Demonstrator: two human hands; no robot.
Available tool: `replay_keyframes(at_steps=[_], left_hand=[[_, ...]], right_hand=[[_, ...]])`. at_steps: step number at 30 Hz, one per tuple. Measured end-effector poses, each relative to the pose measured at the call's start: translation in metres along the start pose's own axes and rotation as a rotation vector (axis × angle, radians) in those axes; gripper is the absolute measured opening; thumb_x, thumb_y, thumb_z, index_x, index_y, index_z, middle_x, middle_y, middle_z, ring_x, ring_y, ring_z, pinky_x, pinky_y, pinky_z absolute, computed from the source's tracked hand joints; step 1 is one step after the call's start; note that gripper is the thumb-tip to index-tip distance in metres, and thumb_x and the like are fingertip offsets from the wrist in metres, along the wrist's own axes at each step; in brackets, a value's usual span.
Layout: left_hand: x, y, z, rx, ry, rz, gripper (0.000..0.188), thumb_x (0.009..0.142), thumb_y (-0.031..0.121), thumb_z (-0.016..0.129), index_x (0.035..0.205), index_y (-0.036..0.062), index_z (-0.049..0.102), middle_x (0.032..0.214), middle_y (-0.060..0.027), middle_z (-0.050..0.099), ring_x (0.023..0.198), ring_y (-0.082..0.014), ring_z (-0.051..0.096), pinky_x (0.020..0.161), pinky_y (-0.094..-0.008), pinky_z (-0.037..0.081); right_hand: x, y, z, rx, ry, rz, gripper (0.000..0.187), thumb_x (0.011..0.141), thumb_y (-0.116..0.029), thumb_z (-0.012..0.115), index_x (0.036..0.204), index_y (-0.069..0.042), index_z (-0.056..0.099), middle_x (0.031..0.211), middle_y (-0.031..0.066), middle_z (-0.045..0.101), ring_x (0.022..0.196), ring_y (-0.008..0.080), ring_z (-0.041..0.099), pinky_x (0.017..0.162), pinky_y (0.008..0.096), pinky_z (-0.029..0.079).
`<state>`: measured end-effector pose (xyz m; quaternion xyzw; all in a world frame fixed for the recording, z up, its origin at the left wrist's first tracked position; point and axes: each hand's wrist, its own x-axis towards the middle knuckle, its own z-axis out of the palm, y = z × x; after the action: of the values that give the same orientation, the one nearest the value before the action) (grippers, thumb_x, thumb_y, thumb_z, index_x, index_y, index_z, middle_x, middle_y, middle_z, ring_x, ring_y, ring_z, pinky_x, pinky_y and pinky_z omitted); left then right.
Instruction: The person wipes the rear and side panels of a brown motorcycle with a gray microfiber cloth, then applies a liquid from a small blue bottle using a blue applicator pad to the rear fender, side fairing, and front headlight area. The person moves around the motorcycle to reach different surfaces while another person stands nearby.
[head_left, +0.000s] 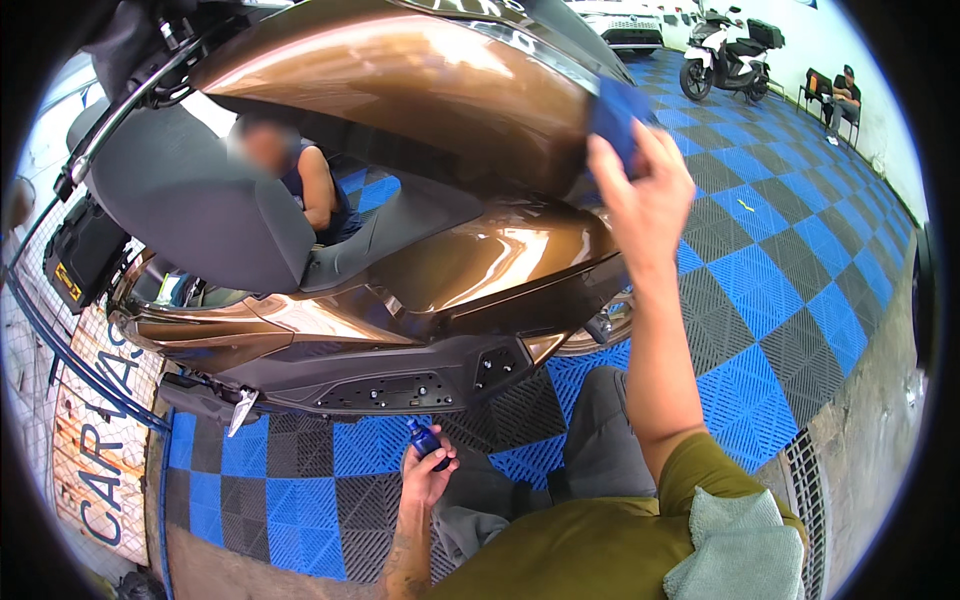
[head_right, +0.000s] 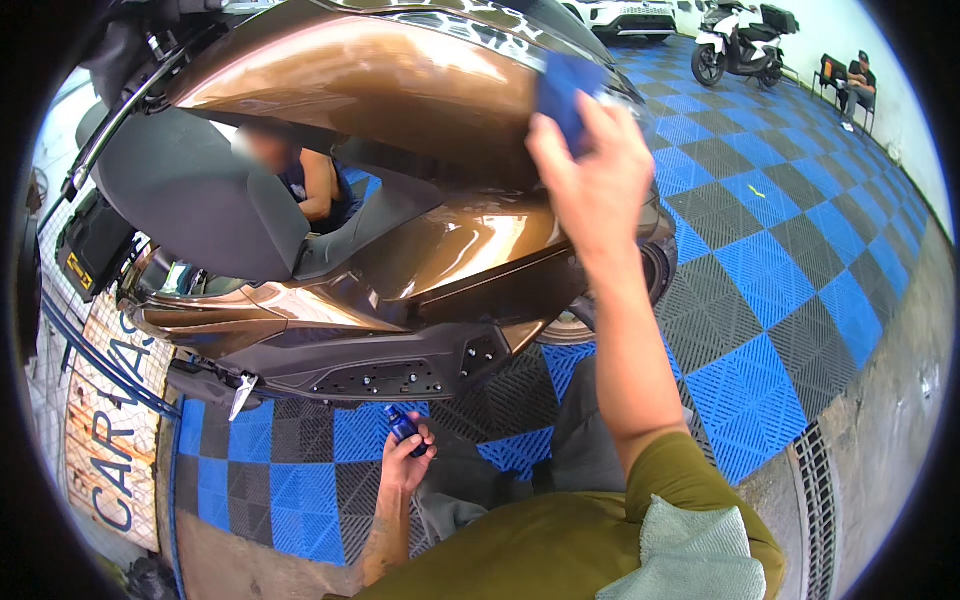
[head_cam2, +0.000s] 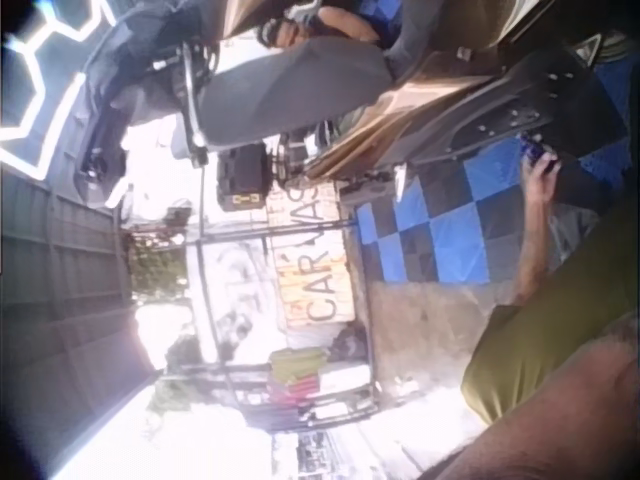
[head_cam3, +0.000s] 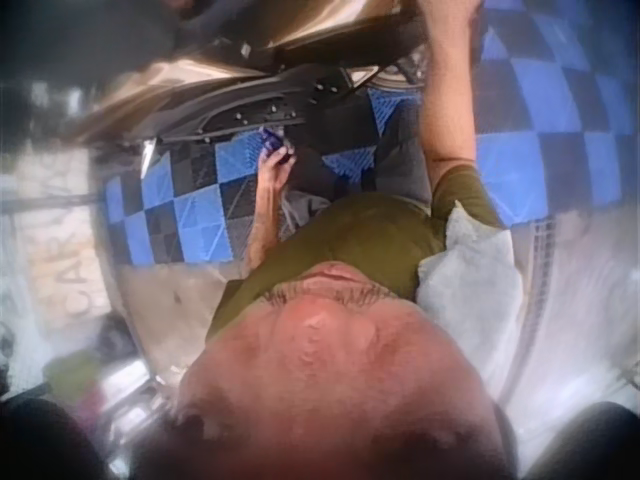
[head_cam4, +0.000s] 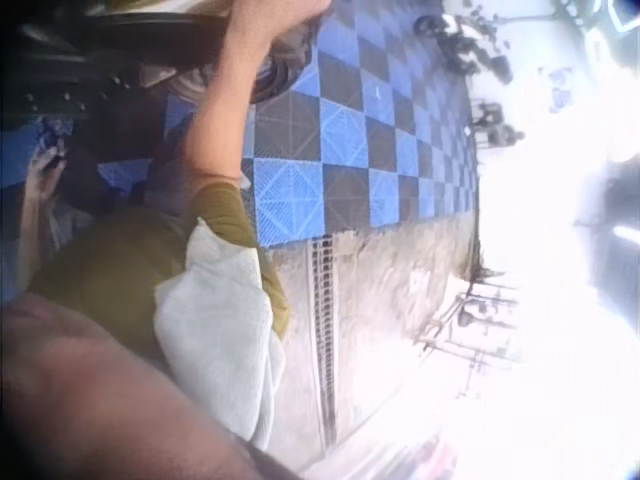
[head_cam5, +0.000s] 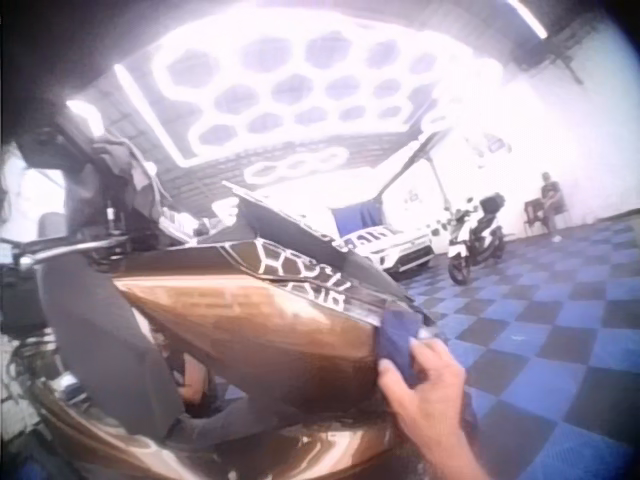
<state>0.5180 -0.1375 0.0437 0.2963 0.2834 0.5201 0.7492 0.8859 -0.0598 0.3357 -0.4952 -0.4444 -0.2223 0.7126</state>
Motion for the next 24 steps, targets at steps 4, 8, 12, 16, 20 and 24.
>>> replay_keyframes(at_steps=[4, 8, 12, 16, 20, 24], left_hand=[[-0.004, -0.009, -0.010, 0.297, 0.208, 0.046, 0.037, 0.089, -0.002, 0.067, 0.122, 0.0057, 0.053, 0.100, -0.0099, 0.063, 0.089, -0.0220, 0.066, 0.073, -0.0365, 0.060], [0.002, -0.029, -0.017, 0.548, 0.239, 0.129, 0.034, 0.091, 0.003, 0.070, 0.121, 0.0012, 0.054, 0.098, -0.0070, 0.064, 0.088, -0.0145, 0.065, 0.074, -0.0318, 0.062], [0.006, -0.047, -0.025, 0.657, 0.299, 0.214, 0.034, 0.090, 0.004, 0.072, 0.119, -0.0005, 0.056, 0.090, -0.0040, 0.063, 0.076, -0.0100, 0.061, 0.069, -0.0256, 0.057], [0.006, -0.056, -0.032, 0.740, 0.292, 0.275, 0.031, 0.089, 0.005, 0.072, 0.116, 0.0014, 0.056, 0.087, -0.0028, 0.060, 0.071, -0.0109, 0.060, 0.064, -0.0260, 0.054], [0.008, -0.057, -0.035, 0.751, 0.271, 0.326, 0.032, 0.089, 0.005, 0.072, 0.116, 0.0010, 0.056, 0.086, -0.0027, 0.060, 0.070, -0.0107, 0.060, 0.063, -0.0256, 0.053], [0.008, -0.056, -0.037, 0.712, 0.282, 0.303, 0.031, 0.089, 0.005, 0.073, 0.115, 0.0001, 0.057, 0.083, -0.0019, 0.063, 0.069, -0.0086, 0.058, 0.066, -0.0241, 0.049]], right_hand=[[-0.008, 0.013, 0.001, -0.024, -0.008, -0.008, 0.037, 0.078, -0.021, 0.078, 0.103, 0.005, 0.071, 0.085, 0.0148, 0.065, 0.073, 0.0271, 0.065, 0.068, 0.0343, 0.052], [0.038, -0.062, 0.041, 0.056, -0.021, -0.398, 0.036, 0.077, -0.031, 0.073, 0.097, -0.001, 0.069, 0.087, 0.0175, 0.065, 0.079, 0.0351, 0.065, 0.074, 0.0426, 0.052], [0.069, -0.148, 0.096, 0.085, -0.104, -0.547, 0.028, 0.081, -0.022, 0.067, 0.075, 0.006, 0.065, 0.082, 0.0250, 0.064, 0.083, 0.0385, 0.065, 0.077, 0.0463, 0.053], [0.057, -0.227, 0.136, 0.234, -0.182, -0.625, 0.016, 0.084, -0.014, 0.062, 0.083, 0.000, 0.070, 0.091, 0.0213, 0.066, 0.088, 0.0344, 0.067, 0.080, 0.0480, 0.052], [0.038, -0.229, 0.145, 0.203, 0.015, -0.699, 0.014, 0.080, -0.015, 0.065, 0.084, -0.002, 0.069, 0.090, 0.0149, 0.061, 0.083, 0.0278, 0.065, 0.078, 0.0477, 0.045], [0.022, -0.143, 0.117, 0.215, 0.126, -0.748, 0.037, 0.072, -0.027, 0.075, 0.101, -0.005, 0.072, 0.087, 0.0129, 0.066, 0.075, 0.0317, 0.065, 0.069, 0.0429, 0.051]])
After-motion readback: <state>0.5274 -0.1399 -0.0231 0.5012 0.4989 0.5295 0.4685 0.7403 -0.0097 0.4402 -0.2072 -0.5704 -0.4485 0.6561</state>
